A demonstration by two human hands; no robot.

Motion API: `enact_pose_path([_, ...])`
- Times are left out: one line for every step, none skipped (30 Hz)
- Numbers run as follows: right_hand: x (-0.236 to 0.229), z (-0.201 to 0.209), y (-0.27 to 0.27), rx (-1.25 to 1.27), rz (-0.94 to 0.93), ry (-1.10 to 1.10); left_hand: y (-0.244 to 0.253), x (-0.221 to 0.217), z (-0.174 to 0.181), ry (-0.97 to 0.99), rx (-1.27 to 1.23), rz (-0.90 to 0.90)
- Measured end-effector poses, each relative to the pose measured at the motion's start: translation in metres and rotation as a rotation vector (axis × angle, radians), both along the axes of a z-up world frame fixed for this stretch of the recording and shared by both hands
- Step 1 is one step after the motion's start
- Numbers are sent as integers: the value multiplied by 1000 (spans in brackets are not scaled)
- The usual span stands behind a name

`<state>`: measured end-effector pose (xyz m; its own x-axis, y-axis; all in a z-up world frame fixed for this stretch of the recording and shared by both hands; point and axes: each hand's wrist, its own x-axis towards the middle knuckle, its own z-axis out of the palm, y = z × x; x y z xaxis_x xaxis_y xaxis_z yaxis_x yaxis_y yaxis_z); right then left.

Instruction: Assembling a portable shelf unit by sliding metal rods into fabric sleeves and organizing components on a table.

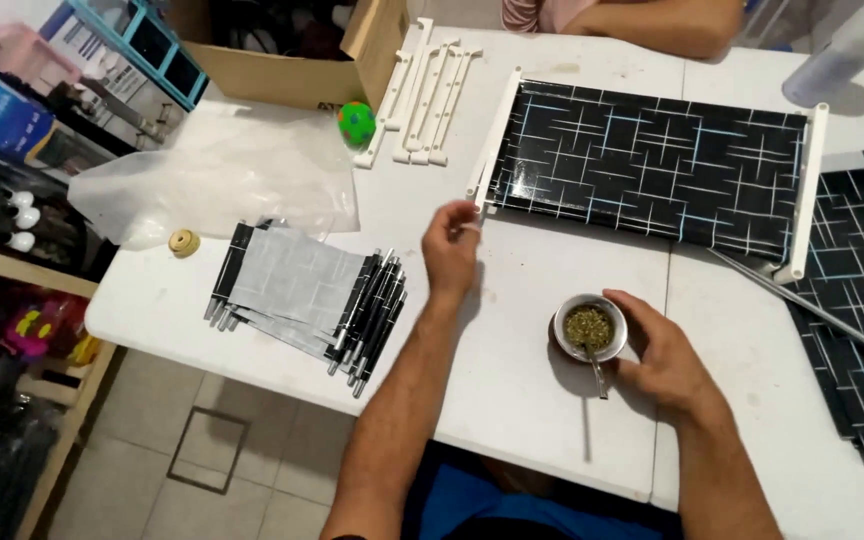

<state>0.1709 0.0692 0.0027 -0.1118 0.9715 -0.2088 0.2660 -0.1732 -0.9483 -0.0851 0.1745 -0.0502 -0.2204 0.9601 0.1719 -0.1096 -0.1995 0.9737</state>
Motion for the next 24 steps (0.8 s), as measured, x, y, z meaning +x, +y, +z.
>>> enact_pose_path([1,2,-2,49,-43,-45,7,-3,17,103,-156,146])
enact_pose_path([3,4,-4,96,-86,-91,14,-5,33,208,-310,292])
enact_pose_path([7,-11,-1,95,-97,-93,34,-12,21,208,-309,282])
enact_pose_path([12,-27,1,143,-140,-76,54,-20,9,460,-282,252])
enact_pose_path([18,-40,6,196,-177,-64,75,-26,-2,703,-248,226])
enact_pose_path([19,-44,1,200,-182,-71,82,-32,-6,696,-243,221])
enact_pose_path([20,-47,0,233,-197,-59,93,-38,-7,975,-275,141])
enact_pose_path([21,-50,1,267,-211,-47,104,-44,-8,1253,-305,58])
enact_pose_path([19,-42,0,272,-215,-49,108,-48,-9,1250,-298,58])
enact_pose_path([18,-35,-1,308,-148,-62,112,-51,-10,1350,-272,43])
enact_pose_path([16,-31,-7,335,-91,-71,114,-54,-13,1456,-245,16])
enact_pose_path([14,-32,-8,332,-103,-70,120,-56,-23,1460,-238,4])
enact_pose_path([12,-33,-6,398,-24,-100,128,-59,-33,1450,-195,44])
enact_pose_path([10,-35,-4,463,56,-130,135,-62,-42,1439,-151,84])
enact_pose_path([2,-25,-5,460,47,-132,137,-63,-45,1440,-147,75])
enact_pose_path([-7,-16,-6,420,107,-128,140,-64,-48,1434,-170,85])
enact_pose_path([-15,-6,-5,380,171,-124,143,-66,-51,1428,-194,97])
enact_pose_path([-15,-12,-7,378,165,-126,137,-61,-38,1428,-191,91])
enact_pose_path([-15,-17,-8,382,135,-226,130,-59,-25,1442,-171,104])
enact_pose_path([-16,-23,-9,386,105,-327,123,-58,-13,1456,-150,118])
enact_pose_path([-19,-22,-12,388,107,-329,121,-58,-7,1454,-150,121])
enact_pose_path([-21,-21,-15,399,63,-367,118,-58,-1,1427,-179,121])
enact_pose_path([-23,-20,-18,412,14,-407,117,-57,5,1400,-202,121])
enact_pose_path([-23,-17,-17,417,12,-410,123,-58,5,1397,-196,123])
